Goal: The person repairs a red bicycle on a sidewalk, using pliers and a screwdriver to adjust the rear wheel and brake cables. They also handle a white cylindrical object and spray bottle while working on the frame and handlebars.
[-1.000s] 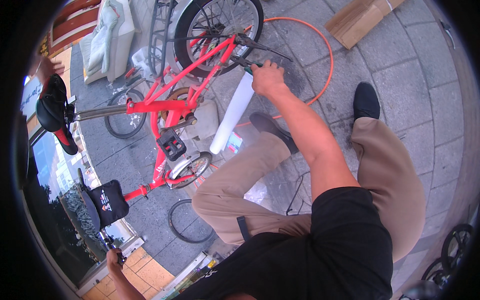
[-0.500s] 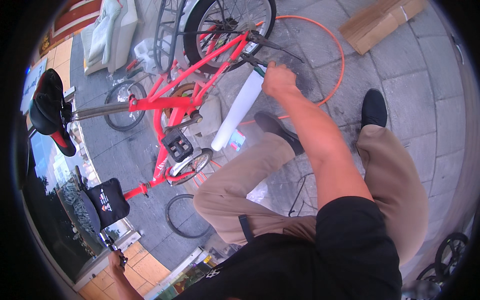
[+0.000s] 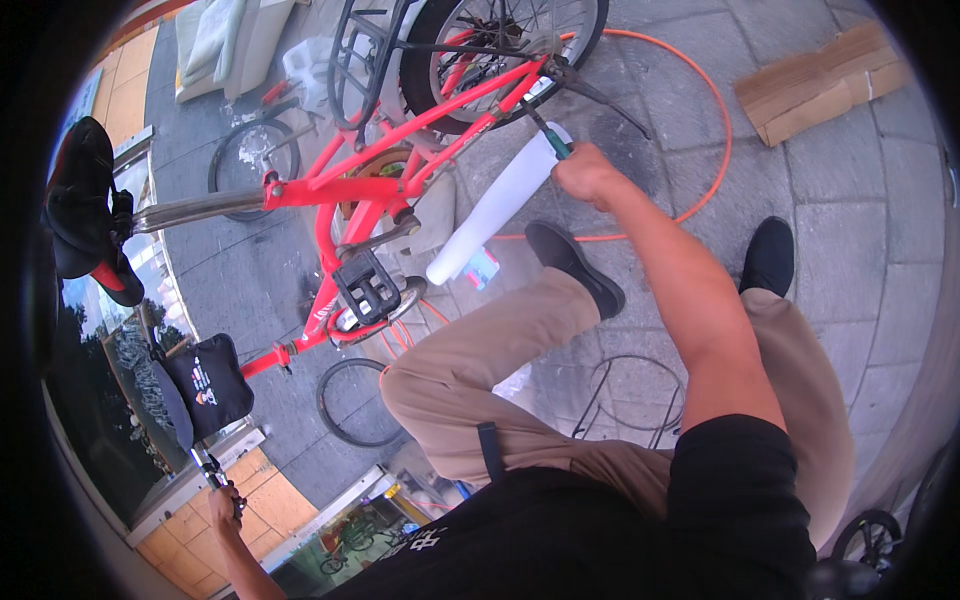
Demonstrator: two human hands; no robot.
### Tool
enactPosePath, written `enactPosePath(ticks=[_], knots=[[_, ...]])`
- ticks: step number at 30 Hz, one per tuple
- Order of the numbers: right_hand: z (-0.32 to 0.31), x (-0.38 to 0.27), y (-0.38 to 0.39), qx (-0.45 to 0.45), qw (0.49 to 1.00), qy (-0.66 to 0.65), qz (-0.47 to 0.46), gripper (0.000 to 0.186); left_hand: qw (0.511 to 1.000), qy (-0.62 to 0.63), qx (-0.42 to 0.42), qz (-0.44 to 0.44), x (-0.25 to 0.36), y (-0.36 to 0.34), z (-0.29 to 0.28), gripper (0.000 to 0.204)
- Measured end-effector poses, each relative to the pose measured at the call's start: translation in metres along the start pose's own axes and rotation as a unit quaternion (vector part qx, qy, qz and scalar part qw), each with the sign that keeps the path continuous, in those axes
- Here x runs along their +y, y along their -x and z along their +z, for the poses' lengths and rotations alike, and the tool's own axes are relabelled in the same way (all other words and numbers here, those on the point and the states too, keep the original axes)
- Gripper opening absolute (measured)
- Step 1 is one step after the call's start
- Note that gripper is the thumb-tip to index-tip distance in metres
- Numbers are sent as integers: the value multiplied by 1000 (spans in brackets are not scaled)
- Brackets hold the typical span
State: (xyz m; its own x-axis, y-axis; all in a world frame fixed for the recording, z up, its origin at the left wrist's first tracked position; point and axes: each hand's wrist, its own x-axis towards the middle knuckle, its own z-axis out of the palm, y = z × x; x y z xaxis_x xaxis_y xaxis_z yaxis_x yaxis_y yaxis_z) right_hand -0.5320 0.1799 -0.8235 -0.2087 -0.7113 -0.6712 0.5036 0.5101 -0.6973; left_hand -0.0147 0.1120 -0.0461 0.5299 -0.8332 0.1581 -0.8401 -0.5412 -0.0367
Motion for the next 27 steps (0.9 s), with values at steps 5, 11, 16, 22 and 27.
enactPosePath(ticks=[5, 11, 16, 22, 27], knots=[[-9, 10, -9, -124, 974, -183, 39, 7, 1000, 7, 15, 5, 4, 10, 2, 20], [-17, 14, -20, -145, 976, -158, 41, 20, 996, 71, 1, 45, -2, -11, 1, 14], [6, 7, -3, 97, 974, 194, -67, 47, 997, 78, -15, 11, -10, -37, -5, 23], [14, 6, 19, 193, 924, 322, -72, 66, 994, 106, -11, -9, -12, -39, -10, 24], [6, 3, 26, 222, 898, 361, -113, 72, 994, 106, -16, -14, -10, -35, -10, 22]])
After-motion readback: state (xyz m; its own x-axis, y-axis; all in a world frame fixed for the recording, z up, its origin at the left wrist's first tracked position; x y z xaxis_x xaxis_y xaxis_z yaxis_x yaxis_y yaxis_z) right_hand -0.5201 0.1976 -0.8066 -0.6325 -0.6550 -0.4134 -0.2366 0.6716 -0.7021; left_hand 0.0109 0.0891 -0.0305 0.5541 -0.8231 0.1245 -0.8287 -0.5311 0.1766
